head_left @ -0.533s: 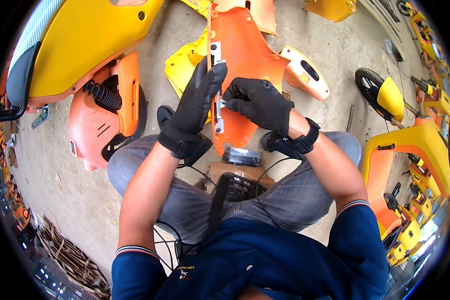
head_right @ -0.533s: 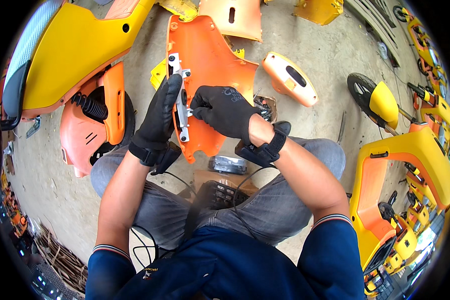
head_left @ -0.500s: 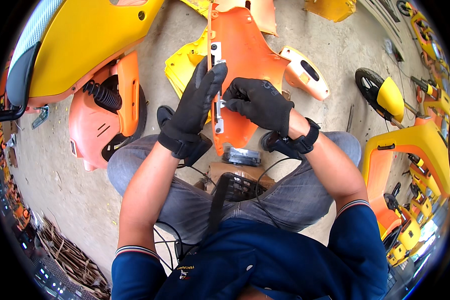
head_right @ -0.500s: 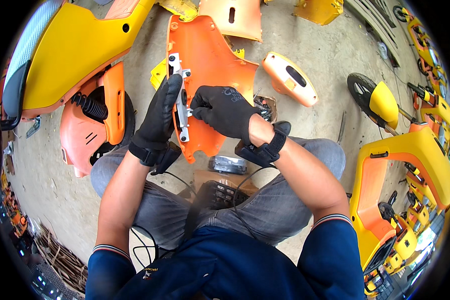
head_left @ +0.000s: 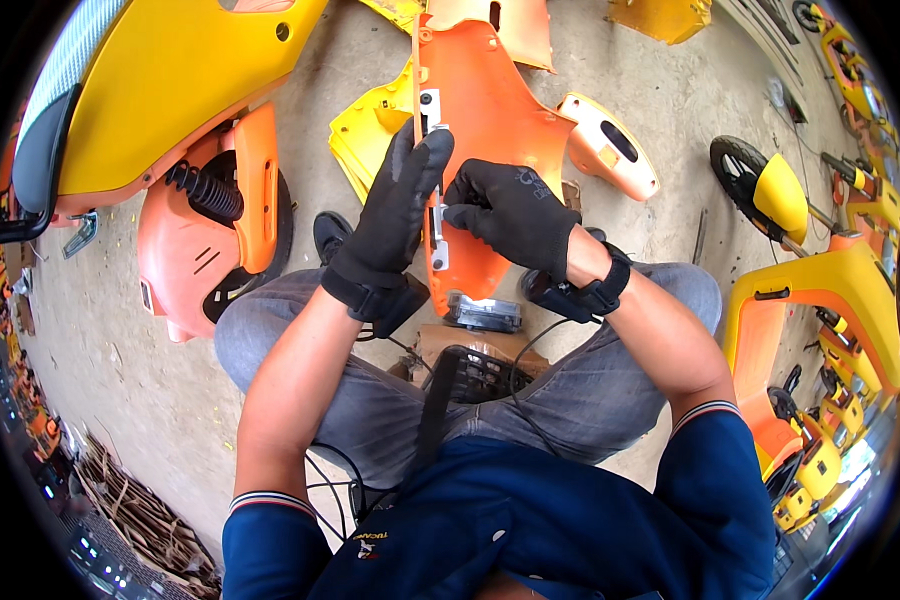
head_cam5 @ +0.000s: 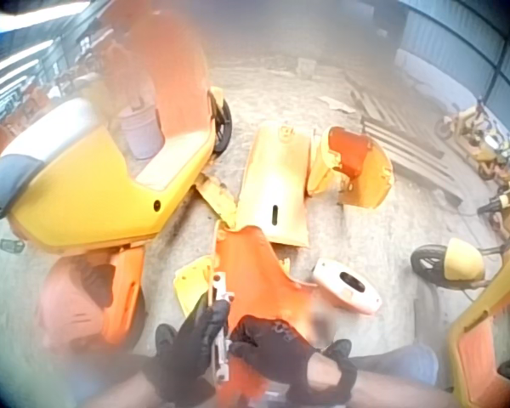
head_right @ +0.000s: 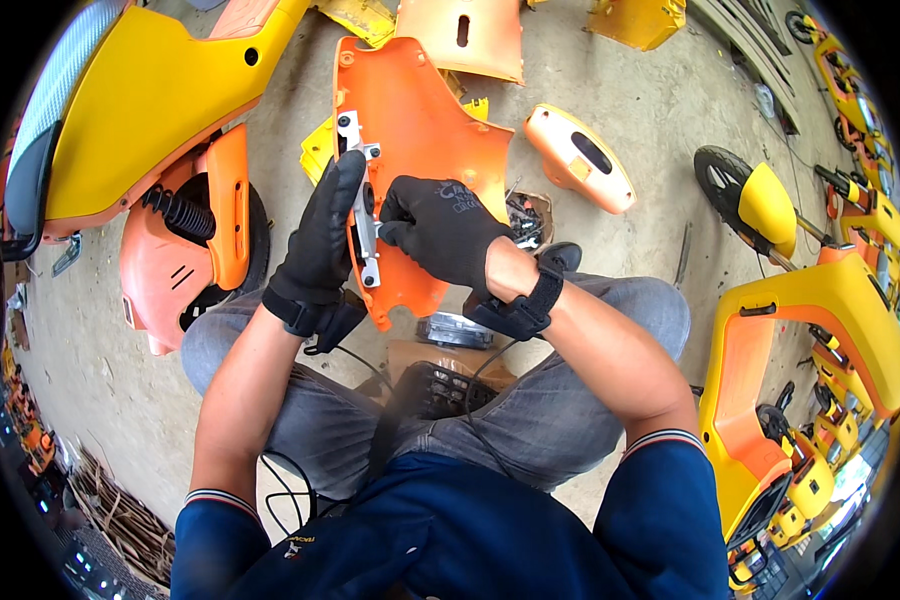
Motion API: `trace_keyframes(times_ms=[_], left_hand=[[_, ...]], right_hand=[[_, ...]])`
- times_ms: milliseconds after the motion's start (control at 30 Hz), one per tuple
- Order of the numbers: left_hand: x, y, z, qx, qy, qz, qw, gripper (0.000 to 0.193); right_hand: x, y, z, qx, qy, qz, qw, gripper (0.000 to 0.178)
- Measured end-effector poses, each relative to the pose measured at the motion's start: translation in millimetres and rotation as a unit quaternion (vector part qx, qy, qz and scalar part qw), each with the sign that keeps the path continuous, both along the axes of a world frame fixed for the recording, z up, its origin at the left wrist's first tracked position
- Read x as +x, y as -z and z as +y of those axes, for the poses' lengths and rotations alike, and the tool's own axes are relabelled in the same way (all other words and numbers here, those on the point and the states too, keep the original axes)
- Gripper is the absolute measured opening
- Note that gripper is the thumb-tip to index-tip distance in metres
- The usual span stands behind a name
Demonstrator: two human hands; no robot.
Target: The person is sitting on the floor assembling scooter body panels. They use a screwdriver to tighten screws into an orange plastic panel, then pick up a yellow and pink panel to inspect it and mark a spot with a pen.
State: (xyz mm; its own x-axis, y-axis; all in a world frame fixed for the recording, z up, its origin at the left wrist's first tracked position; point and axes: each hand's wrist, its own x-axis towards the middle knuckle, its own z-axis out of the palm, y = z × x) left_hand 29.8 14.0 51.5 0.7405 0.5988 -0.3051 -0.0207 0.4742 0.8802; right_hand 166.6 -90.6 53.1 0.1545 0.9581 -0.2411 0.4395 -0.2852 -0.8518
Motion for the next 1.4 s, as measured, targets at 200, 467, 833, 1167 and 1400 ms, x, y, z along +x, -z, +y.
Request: trace_keyframes(times_ms=[200,467,833,1167,1400], left_hand=[[-3.3,12.5,5.9,-0.026,-0.018,-0.003,0.999,0.04],[0.2,2.5,5.6,-0.092,-0.023,0.01,0.995,0.034],[2.1,17.1,13.4,-0.186,-0.007,-0.129,0.974,0.047],[1.5,2.8,11.1,-0.189,-0.04,-0.094,0.977,0.047],[0.6,5.7,13.0,-0.18,-0.04,-0.09,0.979,0.044]], right_hand=[[1.8,2.1,0.9,0.03,-0.017,0.013,0.999,0.015],[7.9,-3.7,0.5,0.024,-0.048,0.025,0.998,0.021],[21.5,-57.3,-1.2,0.035,0.096,0.091,0.991,0.044],[8.4,-54.7,-13.3,0.142,0.016,0.022,0.99,0.028],[3.3,-49.9,-12.4,0.171,-0.033,-0.057,0.983,0.029]])
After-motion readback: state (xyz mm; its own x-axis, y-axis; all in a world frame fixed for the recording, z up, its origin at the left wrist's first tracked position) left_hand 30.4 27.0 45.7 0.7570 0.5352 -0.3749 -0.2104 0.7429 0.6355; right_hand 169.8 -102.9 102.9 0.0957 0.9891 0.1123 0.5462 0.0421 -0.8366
